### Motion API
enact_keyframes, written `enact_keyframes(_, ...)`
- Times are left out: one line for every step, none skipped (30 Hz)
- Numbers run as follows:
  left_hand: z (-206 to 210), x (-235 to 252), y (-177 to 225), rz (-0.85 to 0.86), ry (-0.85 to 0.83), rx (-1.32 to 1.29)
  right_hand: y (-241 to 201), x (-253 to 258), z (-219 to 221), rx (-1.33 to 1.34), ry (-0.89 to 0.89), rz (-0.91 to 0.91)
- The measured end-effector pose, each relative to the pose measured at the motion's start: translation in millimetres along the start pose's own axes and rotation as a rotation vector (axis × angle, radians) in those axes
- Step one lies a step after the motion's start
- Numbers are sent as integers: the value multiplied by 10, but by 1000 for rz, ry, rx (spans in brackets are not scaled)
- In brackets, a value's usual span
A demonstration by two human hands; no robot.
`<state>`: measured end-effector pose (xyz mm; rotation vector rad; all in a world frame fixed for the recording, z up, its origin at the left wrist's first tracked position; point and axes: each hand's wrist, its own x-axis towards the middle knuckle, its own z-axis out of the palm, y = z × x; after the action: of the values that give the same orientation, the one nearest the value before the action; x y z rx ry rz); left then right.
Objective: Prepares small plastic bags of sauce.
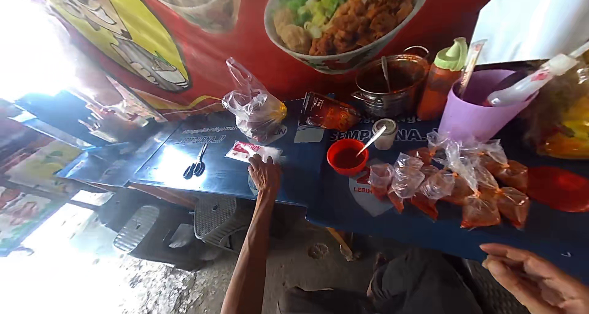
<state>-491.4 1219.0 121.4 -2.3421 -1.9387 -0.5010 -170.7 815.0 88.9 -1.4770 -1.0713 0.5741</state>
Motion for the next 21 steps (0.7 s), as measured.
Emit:
enact_keyframes(17,82,-10,-9,-57,56,7,-24,3,5,-2,8)
enact_keyframes(23,135,-2,-12,-94,92,14,-44,9,5,-2,11)
enact_keyframes(26,165,11,-4,-107,110,22,-58,15,-1,-7,13)
enact_keyframes(32,180,18,16,-101,121,32,-72,23,-12,-12,13)
enact_keyframes(43,186,14,48,-78,119,40,-86,37,-23,-14,16)
enact_keyframes(48,180,20,78,-52,111,45,-99,51,-31,-16,17)
enact_keyframes(49,159,32,98,-29,104,50,-107,61,-35,-18,21)
enact_keyframes(50,132,44,105,-15,100,59,-115,70,-37,-18,23)
enact_keyframes(61,107,49,96,-8,101,69,-126,75,-43,-17,24)
enact_keyframes(80,89,46,76,-10,102,76,-134,77,-50,-14,24)
enact_keyframes(94,87,45,54,-12,111,80,-134,74,-59,-12,22)
enact_keyframes(103,95,47,38,-13,128,84,-133,70,-66,-11,17)
enact_keyframes(103,107,57,26,-22,150,87,-133,67,-72,-7,15)
enact_keyframes(97,125,69,21,-40,174,88,-136,69,-74,-4,15)
enact_keyframes(87,140,80,20,-66,193,92,-142,73,-75,-2,16)
enact_keyframes(72,149,84,29,-89,197,101,-149,81,-71,1,21)
enact_keyframes(46,153,82,57,-96,183,111,-159,97,-63,6,30)
enact_keyframes(25,153,78,103,-82,158,115,-169,110,-52,10,46)
enact_keyframes(14,150,78,137,-64,145,112,-177,122,-46,12,60)
enact_keyframes(7,145,80,157,-45,136,111,-183,135,-42,14,70)
enact_keyframes(7,139,76,165,-33,135,118,-193,146,-41,9,77)
